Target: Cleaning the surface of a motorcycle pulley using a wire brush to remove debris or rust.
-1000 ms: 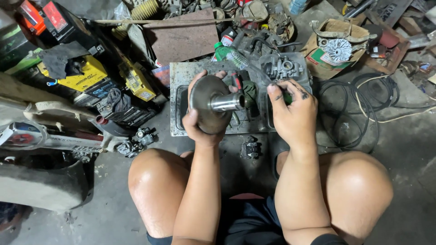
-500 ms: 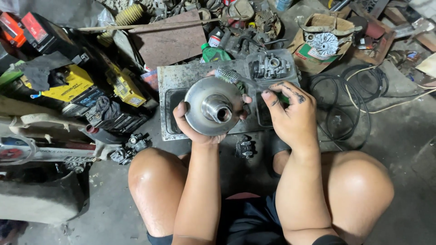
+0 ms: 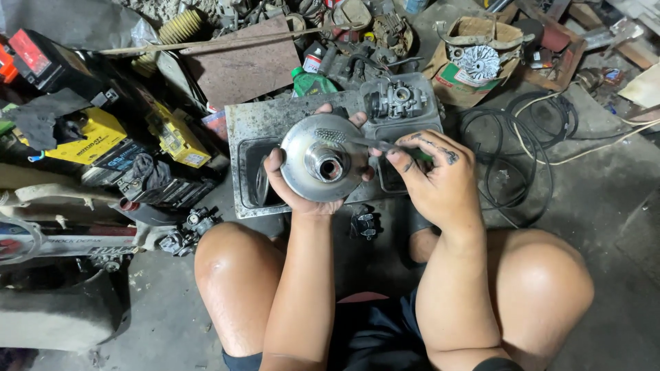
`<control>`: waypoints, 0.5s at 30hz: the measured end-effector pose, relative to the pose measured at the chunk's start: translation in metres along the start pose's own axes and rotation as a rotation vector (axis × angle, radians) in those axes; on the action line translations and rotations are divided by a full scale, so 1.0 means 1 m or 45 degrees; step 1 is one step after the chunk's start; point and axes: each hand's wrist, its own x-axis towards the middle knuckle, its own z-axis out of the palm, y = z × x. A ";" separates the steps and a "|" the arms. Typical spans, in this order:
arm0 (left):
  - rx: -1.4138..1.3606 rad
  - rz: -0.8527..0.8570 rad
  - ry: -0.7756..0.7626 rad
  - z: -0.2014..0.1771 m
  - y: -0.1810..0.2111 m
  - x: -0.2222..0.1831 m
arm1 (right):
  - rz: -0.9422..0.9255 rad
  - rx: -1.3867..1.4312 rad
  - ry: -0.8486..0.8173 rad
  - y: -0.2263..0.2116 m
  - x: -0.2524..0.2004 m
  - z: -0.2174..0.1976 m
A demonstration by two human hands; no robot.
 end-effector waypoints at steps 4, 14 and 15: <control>0.006 0.007 -0.023 -0.009 -0.002 0.005 | 0.005 -0.009 -0.009 -0.004 0.001 -0.001; 0.009 0.045 -0.057 -0.009 -0.009 0.009 | 0.027 0.027 -0.058 -0.006 0.004 -0.009; 0.020 0.070 -0.057 -0.009 -0.010 0.010 | 0.027 0.013 -0.059 -0.006 0.003 -0.011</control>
